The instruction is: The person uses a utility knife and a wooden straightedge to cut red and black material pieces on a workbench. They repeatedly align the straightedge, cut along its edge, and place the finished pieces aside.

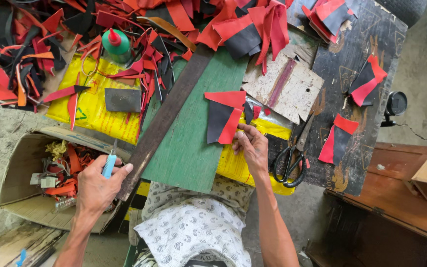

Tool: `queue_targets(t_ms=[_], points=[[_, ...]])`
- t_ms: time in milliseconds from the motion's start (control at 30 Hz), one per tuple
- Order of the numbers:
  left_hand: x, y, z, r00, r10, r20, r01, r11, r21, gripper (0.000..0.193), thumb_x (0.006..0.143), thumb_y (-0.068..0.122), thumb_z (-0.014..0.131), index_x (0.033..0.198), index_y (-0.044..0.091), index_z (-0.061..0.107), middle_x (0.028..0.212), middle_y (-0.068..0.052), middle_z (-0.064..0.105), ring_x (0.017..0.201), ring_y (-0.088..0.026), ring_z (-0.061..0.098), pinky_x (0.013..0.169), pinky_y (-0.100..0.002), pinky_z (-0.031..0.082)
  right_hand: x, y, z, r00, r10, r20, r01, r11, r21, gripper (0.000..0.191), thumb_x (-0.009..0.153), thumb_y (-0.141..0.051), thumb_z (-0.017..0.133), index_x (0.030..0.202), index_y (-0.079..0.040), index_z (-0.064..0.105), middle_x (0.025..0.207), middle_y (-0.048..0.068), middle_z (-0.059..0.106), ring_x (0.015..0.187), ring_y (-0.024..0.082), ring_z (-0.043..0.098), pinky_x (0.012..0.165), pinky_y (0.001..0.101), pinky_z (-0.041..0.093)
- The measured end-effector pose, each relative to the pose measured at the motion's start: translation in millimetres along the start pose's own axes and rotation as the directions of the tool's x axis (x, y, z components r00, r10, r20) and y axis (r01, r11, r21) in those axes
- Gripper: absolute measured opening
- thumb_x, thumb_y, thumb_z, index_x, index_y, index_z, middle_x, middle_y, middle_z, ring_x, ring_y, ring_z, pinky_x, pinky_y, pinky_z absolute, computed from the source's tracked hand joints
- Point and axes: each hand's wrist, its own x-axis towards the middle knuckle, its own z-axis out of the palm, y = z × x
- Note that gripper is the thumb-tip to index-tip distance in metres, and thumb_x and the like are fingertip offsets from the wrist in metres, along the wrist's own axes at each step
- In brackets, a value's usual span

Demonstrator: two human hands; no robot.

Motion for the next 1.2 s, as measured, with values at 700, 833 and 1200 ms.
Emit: queue_targets(t_ms=[700,833,1200], points=[[11.8,-11.5,13.1,0.946,-0.05,0.32,0.149,0.945,-0.292,0.023,0.086,0.024,0.079,0.092,0.002,0.078,0.063,0.004,0.057,0.055,-0.005,0.045,0.048,-0.026,0.035,-1.9,-32.1,21.5,0.978,-0.156,-0.141,0.055,0.837,-0.545,0.028,0.094,-0.012,0.076,0.117,0.003,0.071,0.084,0.008,0.071,0.069,0.015,0.064,0.061,0.0304,0.054],[15.9,-11.4,17.3,0.954,0.001,0.3,0.096,0.947,-0.306,0.022,0.086,0.024,0.08,0.088,0.002,0.077,0.061,0.005,0.054,0.055,-0.005,0.043,0.047,-0.026,0.034,18.7,-60.1,34.6,0.779,-0.606,0.16,0.469,0.394,-0.79,0.042,0.084,-0.009,0.081,0.121,0.003,0.067,0.109,0.014,0.066,0.099,0.028,0.059,0.09,0.042,0.048],[20.2,-13.8,19.8,0.955,-0.001,0.297,0.086,0.958,-0.274,0.022,0.085,0.024,0.081,0.087,0.003,0.077,0.06,0.005,0.053,0.054,-0.005,0.042,0.047,-0.026,0.033,37.6,-56.1,-4.1,0.991,-0.124,-0.05,0.118,0.987,-0.107,0.014,0.095,-0.012,0.073,0.105,-0.004,0.069,0.088,0.005,0.068,0.074,0.015,0.064,0.067,0.0326,0.057]])
